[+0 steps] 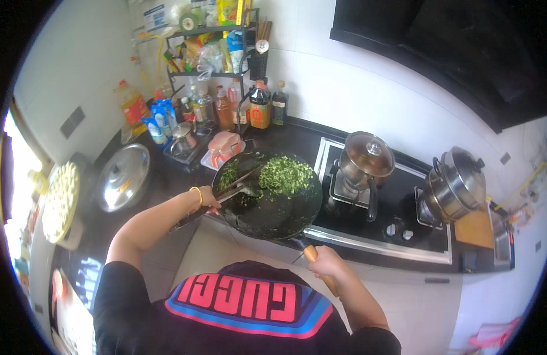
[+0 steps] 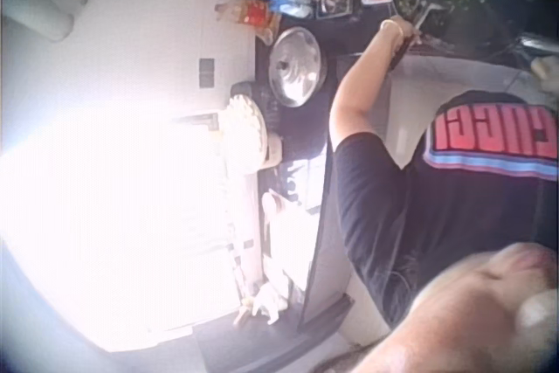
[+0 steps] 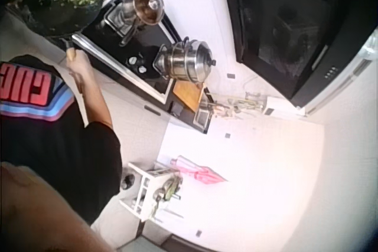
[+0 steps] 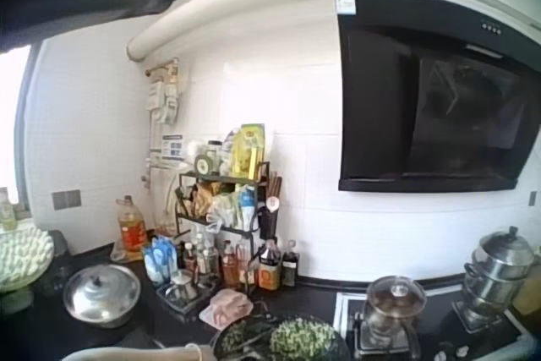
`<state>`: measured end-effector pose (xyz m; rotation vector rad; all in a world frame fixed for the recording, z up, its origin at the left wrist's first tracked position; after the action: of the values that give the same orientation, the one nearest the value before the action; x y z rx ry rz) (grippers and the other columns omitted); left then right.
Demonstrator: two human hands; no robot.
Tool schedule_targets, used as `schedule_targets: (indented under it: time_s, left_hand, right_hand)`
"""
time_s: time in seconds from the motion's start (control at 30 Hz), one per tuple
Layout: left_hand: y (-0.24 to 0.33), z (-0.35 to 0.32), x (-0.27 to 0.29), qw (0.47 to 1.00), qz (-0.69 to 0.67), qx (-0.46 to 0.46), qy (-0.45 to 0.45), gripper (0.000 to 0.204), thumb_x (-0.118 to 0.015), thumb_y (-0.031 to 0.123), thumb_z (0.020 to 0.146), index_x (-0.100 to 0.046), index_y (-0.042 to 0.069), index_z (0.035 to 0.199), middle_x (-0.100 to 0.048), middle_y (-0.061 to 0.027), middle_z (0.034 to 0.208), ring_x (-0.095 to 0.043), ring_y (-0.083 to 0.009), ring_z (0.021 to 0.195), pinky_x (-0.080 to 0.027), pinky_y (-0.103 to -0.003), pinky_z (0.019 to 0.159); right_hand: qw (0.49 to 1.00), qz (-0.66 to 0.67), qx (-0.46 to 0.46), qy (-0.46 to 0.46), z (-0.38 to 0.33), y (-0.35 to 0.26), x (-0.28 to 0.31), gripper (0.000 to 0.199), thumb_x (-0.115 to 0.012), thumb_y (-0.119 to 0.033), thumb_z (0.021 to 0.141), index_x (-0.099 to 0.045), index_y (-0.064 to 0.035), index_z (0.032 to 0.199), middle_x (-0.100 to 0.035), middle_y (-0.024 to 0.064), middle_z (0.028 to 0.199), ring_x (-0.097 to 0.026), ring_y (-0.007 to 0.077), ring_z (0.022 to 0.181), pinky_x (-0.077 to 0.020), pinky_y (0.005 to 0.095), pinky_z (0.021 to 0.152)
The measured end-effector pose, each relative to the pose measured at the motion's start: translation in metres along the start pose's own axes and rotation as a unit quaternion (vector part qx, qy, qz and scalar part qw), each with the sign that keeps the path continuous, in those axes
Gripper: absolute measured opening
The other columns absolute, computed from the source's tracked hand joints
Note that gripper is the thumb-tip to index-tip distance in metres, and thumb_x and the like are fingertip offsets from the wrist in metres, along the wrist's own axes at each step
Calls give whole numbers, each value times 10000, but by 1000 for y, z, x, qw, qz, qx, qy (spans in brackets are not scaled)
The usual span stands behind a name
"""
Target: The person drains chopped green vegetables from a wok into a sink, then wipes the kitchen countertop with a cloth. They move a plastic bag and a pot on the counter while cleaning. Finally, they wash the cloth in the sink and wipe the counter again.
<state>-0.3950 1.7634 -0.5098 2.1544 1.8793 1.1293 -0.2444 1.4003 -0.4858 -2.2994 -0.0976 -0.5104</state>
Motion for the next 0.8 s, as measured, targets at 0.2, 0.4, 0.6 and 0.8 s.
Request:
schedule_targets:
  time_s: [0.2, 0.4, 0.6, 0.8]
  left_hand:
    - [17, 42, 32, 998, 65, 8, -8, 209, -643, 144, 774, -651, -11, 635, -640, -58, 615, -592, -133, 556, -454, -299, 542]
    - [50, 72, 39, 984, 171, -15, -54, 231, -631, 181, 784, -660, 35, 607, -647, -22, 622, -583, -109, 569, -447, -281, 541]
    - [53, 111, 51, 967, 236, -9, -96, 176, -641, 179, 769, -662, 29, 680, -637, -49, 619, -593, -139, 574, -436, -298, 564]
    - [62, 136, 74, 964, 261, 22, -46, 151, -642, 180, 768, -668, 38, 727, -652, -54, 646, -588, -125, 550, -442, -302, 558]
  right_hand:
    - [994, 95, -23, 45, 25, -8, -21, 180, -612, -18, 664, -484, 16, 786, -525, 68, 574, -542, 139, 459, -426, 268, 404]
    - [981, 169, -62, 77, 44, 7, -36, 184, -619, -13, 663, -489, 21, 788, -524, 62, 586, -536, 134, 464, -425, 266, 406]
    - [977, 161, -51, 127, 59, -2, -49, 187, -626, -75, 661, -515, 30, 769, -545, 81, 586, -544, 151, 465, -442, 281, 427]
    - [967, 227, -42, 106, 86, -2, -68, 225, -657, -158, 717, -523, 16, 768, -548, 77, 580, -549, 166, 465, -459, 297, 436]
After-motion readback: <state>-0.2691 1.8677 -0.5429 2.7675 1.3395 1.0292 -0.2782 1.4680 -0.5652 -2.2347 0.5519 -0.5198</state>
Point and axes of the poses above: each hand's wrist, its own z-axis towards the middle knuckle, its own x-axis out of the back of the hand, y = z × x, the point moved 6 cm from there along z, towards the middle knuckle
